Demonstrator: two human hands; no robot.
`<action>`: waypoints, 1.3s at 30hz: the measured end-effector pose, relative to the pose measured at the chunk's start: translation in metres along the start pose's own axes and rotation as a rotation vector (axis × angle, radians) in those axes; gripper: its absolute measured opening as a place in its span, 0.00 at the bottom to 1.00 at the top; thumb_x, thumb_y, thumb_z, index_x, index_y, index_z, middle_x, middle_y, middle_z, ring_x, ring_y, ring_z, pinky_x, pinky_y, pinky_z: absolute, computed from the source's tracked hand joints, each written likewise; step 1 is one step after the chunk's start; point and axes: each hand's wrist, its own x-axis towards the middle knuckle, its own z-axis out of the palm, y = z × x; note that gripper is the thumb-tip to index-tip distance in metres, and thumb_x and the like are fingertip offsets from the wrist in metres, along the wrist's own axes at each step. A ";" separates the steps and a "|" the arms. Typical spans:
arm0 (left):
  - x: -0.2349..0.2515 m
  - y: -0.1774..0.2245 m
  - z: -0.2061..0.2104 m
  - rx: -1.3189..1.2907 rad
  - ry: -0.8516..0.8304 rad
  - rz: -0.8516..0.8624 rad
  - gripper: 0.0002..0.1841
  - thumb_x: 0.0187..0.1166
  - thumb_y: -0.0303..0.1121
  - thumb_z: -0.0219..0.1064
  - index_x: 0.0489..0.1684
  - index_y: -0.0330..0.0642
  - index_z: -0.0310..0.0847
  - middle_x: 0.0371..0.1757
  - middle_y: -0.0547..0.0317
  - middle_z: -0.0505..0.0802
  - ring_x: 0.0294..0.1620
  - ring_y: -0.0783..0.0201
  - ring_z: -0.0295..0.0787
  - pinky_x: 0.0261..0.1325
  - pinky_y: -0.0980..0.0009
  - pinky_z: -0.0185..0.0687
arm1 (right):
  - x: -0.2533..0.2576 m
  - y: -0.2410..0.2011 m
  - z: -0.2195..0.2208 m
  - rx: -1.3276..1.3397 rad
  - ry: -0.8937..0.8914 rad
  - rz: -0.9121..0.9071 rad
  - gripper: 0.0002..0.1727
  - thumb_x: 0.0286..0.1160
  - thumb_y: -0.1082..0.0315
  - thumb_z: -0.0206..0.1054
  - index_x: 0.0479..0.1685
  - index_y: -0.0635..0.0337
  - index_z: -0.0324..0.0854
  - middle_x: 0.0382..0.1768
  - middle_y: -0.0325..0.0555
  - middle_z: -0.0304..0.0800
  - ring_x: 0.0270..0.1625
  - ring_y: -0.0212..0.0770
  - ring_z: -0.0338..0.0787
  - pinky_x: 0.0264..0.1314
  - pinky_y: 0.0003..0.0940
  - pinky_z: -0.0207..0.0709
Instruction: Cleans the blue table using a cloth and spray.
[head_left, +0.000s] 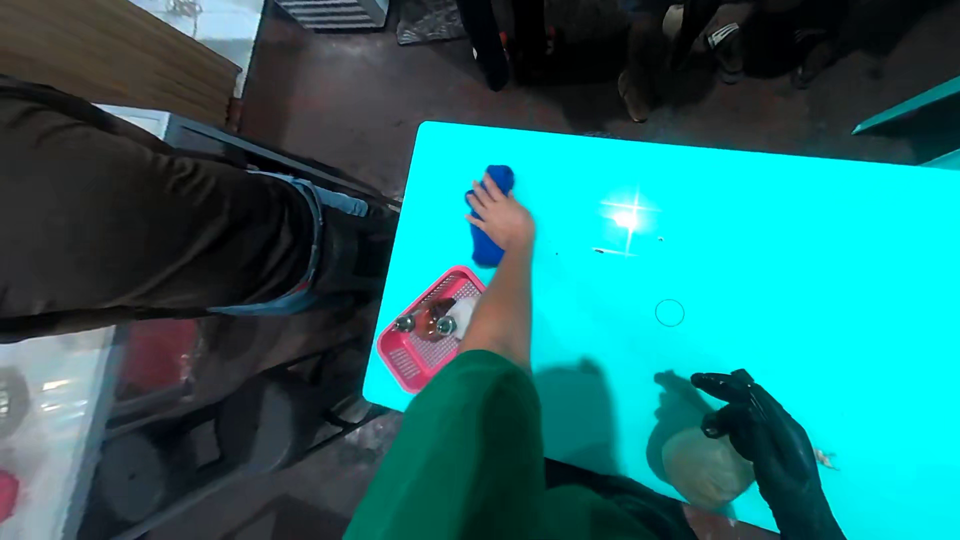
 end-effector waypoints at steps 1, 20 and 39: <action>-0.015 0.012 0.006 0.000 -0.014 0.051 0.31 0.93 0.42 0.48 0.96 0.47 0.50 0.95 0.43 0.56 0.95 0.37 0.44 0.88 0.29 0.35 | -0.001 -0.002 -0.001 -0.001 -0.002 -0.006 0.25 0.89 0.57 0.48 0.61 0.69 0.81 0.53 0.40 0.94 0.34 0.22 0.90 0.38 0.18 0.86; -0.125 0.063 -0.062 -0.747 -0.461 0.329 0.24 0.94 0.31 0.47 0.88 0.34 0.60 0.80 0.32 0.77 0.72 0.43 0.83 0.68 0.46 0.82 | -0.079 0.022 -0.034 0.070 0.199 0.048 0.25 0.91 0.61 0.49 0.66 0.78 0.74 0.53 0.46 0.94 0.38 0.28 0.94 0.40 0.24 0.89; -0.324 0.133 0.090 -0.311 -0.464 1.319 0.35 0.72 0.21 0.66 0.84 0.58 0.74 0.88 0.53 0.74 0.91 0.48 0.61 0.91 0.39 0.47 | -0.127 0.004 -0.037 0.046 0.599 0.189 0.22 0.90 0.57 0.52 0.61 0.69 0.79 0.38 0.28 0.91 0.34 0.20 0.88 0.42 0.21 0.85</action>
